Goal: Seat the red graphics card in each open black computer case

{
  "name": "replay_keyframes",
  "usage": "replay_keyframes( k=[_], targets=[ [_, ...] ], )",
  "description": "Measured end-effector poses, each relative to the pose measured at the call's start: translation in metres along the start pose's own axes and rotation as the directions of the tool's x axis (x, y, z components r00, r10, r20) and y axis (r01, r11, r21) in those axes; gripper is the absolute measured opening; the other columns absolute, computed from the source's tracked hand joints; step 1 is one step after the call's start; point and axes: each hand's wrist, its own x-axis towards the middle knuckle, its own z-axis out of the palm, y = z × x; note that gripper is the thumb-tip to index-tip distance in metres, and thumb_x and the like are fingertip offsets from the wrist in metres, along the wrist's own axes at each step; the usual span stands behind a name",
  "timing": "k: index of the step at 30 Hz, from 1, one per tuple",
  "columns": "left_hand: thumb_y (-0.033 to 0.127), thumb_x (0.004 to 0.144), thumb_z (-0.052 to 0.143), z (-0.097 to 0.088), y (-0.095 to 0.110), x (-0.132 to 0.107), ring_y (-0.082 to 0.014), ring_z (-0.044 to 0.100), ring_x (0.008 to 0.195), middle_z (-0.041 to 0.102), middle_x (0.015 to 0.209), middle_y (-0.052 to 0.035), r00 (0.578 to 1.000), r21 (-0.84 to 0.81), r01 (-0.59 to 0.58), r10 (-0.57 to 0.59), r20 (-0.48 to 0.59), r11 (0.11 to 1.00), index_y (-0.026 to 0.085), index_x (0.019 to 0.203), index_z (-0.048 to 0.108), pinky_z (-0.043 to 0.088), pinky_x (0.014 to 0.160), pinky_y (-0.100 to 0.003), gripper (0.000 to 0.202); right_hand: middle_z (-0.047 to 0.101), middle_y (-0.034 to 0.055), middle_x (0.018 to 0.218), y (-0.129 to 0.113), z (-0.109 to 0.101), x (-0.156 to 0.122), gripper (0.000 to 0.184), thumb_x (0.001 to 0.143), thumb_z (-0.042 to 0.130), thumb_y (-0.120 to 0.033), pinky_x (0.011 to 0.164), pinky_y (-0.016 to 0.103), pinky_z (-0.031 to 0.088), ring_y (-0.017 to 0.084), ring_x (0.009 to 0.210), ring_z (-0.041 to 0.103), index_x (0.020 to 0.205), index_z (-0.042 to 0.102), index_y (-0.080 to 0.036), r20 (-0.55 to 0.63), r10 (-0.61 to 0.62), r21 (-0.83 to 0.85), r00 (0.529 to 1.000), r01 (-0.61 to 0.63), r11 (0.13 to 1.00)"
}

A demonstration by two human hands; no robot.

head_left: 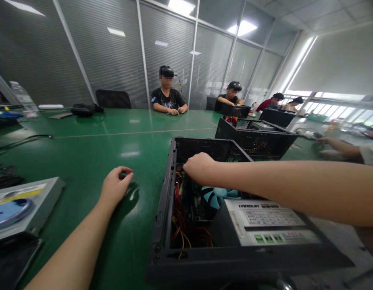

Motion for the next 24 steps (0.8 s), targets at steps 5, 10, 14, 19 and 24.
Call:
replay_keyframes(
  k=[5,10,14,19,24],
  targets=[
    [0.043,0.077,0.058,0.004,-0.005,0.002,-0.0185,0.060,0.073,0.067,0.087,-0.0021,1.000,0.012,-0.001,0.001,0.002,1.000,0.022,0.088,0.066,0.046,0.072,-0.030,0.026,0.071,0.0203,0.102,0.043,-0.030,0.009,0.025,0.080,0.065,-0.020,0.087,0.042,0.051,0.033,0.099,0.068,0.101,0.074,-0.011,-0.010,0.167,-0.169,0.986,-0.166,0.971],
    [0.043,0.077,0.058,0.005,-0.006,0.002,-0.0182,0.059,0.075,0.068,0.088,-0.0024,1.000,0.017,-0.010,0.009,0.025,1.000,0.020,0.089,0.067,0.045,0.072,-0.029,0.027,0.073,0.0169,0.093,0.079,-0.050,0.012,0.024,0.078,0.061,-0.011,0.078,0.035,0.054,0.029,0.091,0.071,0.099,0.074,-0.008,0.010,0.099,-0.292,0.995,-0.092,0.952],
    [0.042,0.079,0.058,0.002,-0.002,0.001,-0.0172,0.058,0.076,0.067,0.090,-0.0035,0.999,0.027,0.001,-0.002,0.049,1.000,0.017,0.092,0.067,0.045,0.075,-0.029,0.030,0.074,0.0149,0.089,0.079,-0.035,0.018,0.024,0.076,0.063,-0.007,0.077,0.035,0.053,0.028,0.089,0.071,0.097,0.075,-0.010,0.073,0.045,-0.281,0.996,-0.023,0.960],
    [0.042,0.080,0.058,0.000,0.003,0.001,-0.0179,0.058,0.078,0.066,0.091,-0.0036,0.997,0.022,0.004,-0.005,0.074,1.000,0.017,0.091,0.067,0.045,0.076,-0.029,0.029,0.074,0.0150,0.094,0.068,-0.003,0.032,0.023,0.078,0.064,-0.009,0.083,0.032,0.052,0.024,0.090,0.071,0.098,0.075,-0.010,0.169,-0.001,-0.159,0.986,0.028,0.987],
    [0.043,0.079,0.058,-0.002,0.005,0.001,-0.0188,0.057,0.076,0.065,0.085,-0.0029,0.996,0.039,0.027,-0.030,0.078,0.999,0.017,0.092,0.067,0.046,0.073,-0.030,0.031,0.072,0.0148,0.101,0.061,-0.032,0.012,0.022,0.085,0.063,-0.018,0.085,0.035,0.051,0.026,0.098,0.068,0.102,0.073,-0.011,0.006,-0.011,-0.178,1.000,0.012,0.984]
  ],
)
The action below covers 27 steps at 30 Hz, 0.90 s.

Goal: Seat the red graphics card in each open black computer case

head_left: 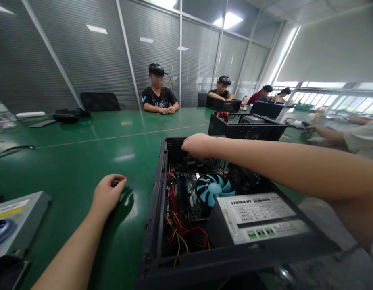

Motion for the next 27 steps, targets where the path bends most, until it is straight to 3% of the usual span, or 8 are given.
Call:
replay_keyframes(
  k=[3,6,10,14,19,23,25,27],
  targets=[
    [0.043,0.078,0.058,0.000,-0.002,0.001,-0.0181,0.058,0.075,0.065,0.085,-0.0027,1.000,0.002,-0.006,0.006,-0.001,1.000,0.018,0.093,0.067,0.046,0.072,-0.029,0.031,0.071,0.0128,0.105,-0.014,-0.048,-0.062,0.029,0.093,0.056,-0.032,0.087,0.036,0.051,0.024,0.098,0.067,0.109,0.071,-0.014,-0.165,-0.132,0.130,0.977,0.154,0.980],
    [0.043,0.078,0.057,0.001,-0.004,0.001,-0.0185,0.059,0.076,0.065,0.085,-0.0033,1.000,0.002,-0.023,0.023,-0.006,1.000,0.018,0.094,0.067,0.047,0.071,-0.029,0.032,0.069,0.0098,0.115,-0.042,-0.080,-0.153,0.040,0.092,0.057,-0.043,0.090,0.033,0.051,0.022,0.103,0.065,0.125,0.065,-0.020,-0.221,-0.320,0.288,0.921,0.375,0.881],
    [0.044,0.077,0.055,0.002,-0.002,-0.001,-0.0196,0.060,0.075,0.066,0.084,-0.0037,0.998,0.022,-0.055,0.056,-0.034,0.998,0.019,0.090,0.067,0.047,0.071,-0.030,0.031,0.059,0.0092,0.135,-0.072,-0.063,-0.246,0.070,0.085,0.067,-0.040,0.099,0.040,0.049,0.029,0.120,0.057,0.148,0.041,-0.024,-0.241,-0.206,0.325,0.948,0.279,0.904],
    [0.046,0.075,0.055,0.003,0.002,-0.005,-0.0201,0.061,0.074,0.067,0.085,-0.0041,0.996,0.050,-0.079,0.081,-0.041,0.996,0.019,0.087,0.068,0.048,0.070,-0.030,0.032,0.050,0.0048,0.146,-0.071,-0.026,-0.264,0.070,0.088,0.061,-0.026,0.104,0.042,0.044,0.027,0.130,0.050,0.152,0.033,-0.032,-0.207,-0.164,0.340,0.965,0.228,0.913],
    [0.048,0.076,0.054,-0.002,0.001,-0.012,-0.0216,0.063,0.078,0.068,0.088,-0.0050,0.997,0.067,-0.076,0.078,-0.028,0.995,0.019,0.089,0.068,0.048,0.071,-0.031,0.034,0.047,0.0050,0.148,-0.043,-0.019,-0.258,0.068,0.090,0.061,-0.029,0.112,0.044,0.035,0.027,0.139,0.039,0.152,0.032,-0.032,-0.204,-0.234,0.407,0.951,0.300,0.863],
    [0.049,0.077,0.054,-0.007,0.001,-0.014,-0.0227,0.064,0.082,0.069,0.091,-0.0057,0.998,0.057,-0.062,0.063,-0.018,0.996,0.019,0.089,0.067,0.049,0.073,-0.032,0.035,0.053,0.0059,0.143,-0.034,-0.004,-0.279,0.059,0.092,0.056,-0.026,0.107,0.044,0.040,0.026,0.134,0.046,0.149,0.039,-0.030,-0.323,-0.147,0.304,0.935,0.250,0.919],
    [0.050,0.077,0.053,-0.008,0.001,-0.014,-0.0230,0.064,0.083,0.069,0.092,-0.0060,0.999,0.056,-0.046,0.047,-0.014,0.997,0.019,0.090,0.067,0.049,0.073,-0.032,0.036,0.063,0.0061,0.131,-0.045,0.013,-0.298,0.049,0.093,0.055,-0.023,0.100,0.039,0.047,0.024,0.123,0.057,0.141,0.050,-0.029,-0.481,-0.053,0.266,0.875,0.203,0.942],
    [0.050,0.077,0.053,-0.007,0.002,-0.012,-0.0232,0.064,0.082,0.069,0.092,-0.0062,0.999,0.056,-0.036,0.036,-0.004,0.998,0.019,0.092,0.067,0.049,0.073,-0.033,0.037,0.073,0.0042,0.106,-0.067,0.034,-0.312,0.032,0.093,0.055,-0.027,0.086,0.031,0.053,0.021,0.101,0.067,0.123,0.064,-0.031,-0.644,0.033,0.284,0.764,0.199,0.938]
  ],
)
